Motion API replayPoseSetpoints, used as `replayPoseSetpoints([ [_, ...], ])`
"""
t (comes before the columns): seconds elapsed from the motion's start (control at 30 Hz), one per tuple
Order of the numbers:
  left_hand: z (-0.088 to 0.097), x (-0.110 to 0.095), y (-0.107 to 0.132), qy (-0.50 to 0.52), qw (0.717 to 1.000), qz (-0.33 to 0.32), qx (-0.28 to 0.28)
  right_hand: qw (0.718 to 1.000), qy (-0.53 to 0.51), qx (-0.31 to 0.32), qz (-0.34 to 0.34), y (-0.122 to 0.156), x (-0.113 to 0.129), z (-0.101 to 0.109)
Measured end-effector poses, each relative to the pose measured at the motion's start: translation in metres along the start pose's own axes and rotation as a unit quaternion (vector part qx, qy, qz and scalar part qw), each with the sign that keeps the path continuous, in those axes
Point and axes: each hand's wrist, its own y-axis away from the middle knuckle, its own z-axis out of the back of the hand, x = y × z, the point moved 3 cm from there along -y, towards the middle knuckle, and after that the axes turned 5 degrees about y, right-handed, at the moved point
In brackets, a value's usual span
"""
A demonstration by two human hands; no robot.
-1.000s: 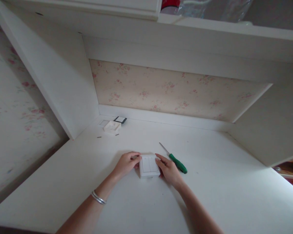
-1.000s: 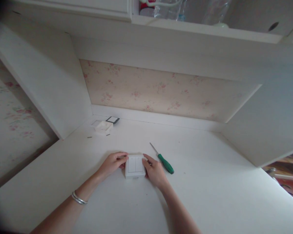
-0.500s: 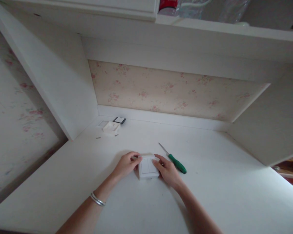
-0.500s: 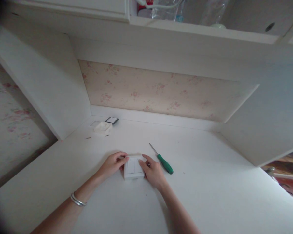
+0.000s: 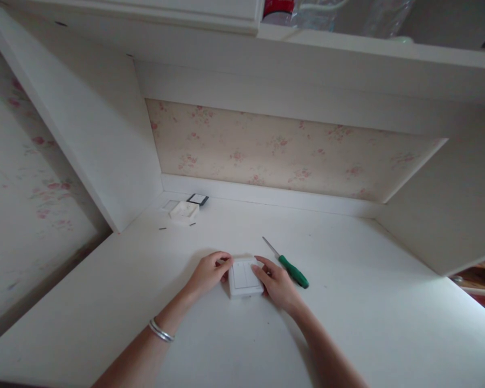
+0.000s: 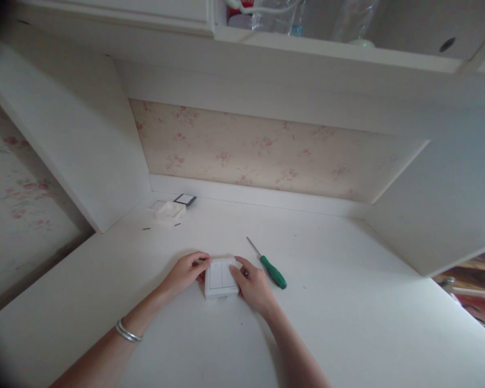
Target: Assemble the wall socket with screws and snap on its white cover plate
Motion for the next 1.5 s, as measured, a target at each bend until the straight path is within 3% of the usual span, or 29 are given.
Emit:
replayPoseSetpoints([
  [0.2,0.001,0.002,-0.002,0.008,1.0,0.006,0.001,1.0,0.013,-0.001,0.006,0.0,0.0,-0.001],
  [0.37,0.004,0.01,-0.007,0.027,1.0,0.002,-0.007,0.989,0.087,-0.087,0.082,0.013,0.013,0.002],
  [0.5,0.005,0.011,-0.008,0.033,0.999,0.012,-0.007,0.975,0.167,-0.075,0.129,0.035,0.029,-0.008],
  [0.77,0.007,0.012,-0.006,0.068,0.997,0.023,0.005,0.941,0.287,-0.156,0.086,0.049,0.043,-0.053],
  [0.87,0.007,0.008,-0.004,0.106,0.994,0.035,0.007,0.934,0.302,-0.165,0.093,0.048,0.045,-0.056],
  [0.97,0.006,0.003,-0.001,0.143,0.989,0.038,0.007,0.936,0.292,-0.172,0.096,0.049,0.047,-0.045],
  [1.1,0.004,0.002,0.003,0.134,0.99,0.04,0.007,0.93,0.287,-0.208,0.102,0.048,0.051,-0.013],
  [1.2,0.004,0.002,0.005,0.101,0.994,0.045,0.007,0.915,0.311,-0.242,0.083,0.038,0.044,0.03],
  [1.3,0.002,0.001,0.005,0.071,0.996,0.047,-0.002,0.894,0.324,-0.303,0.063,0.019,0.019,0.094],
  [1.5,-0.004,0.004,0.002,-0.016,1.0,0.007,-0.026,0.867,0.34,-0.363,0.013,-0.016,-0.062,0.226],
])
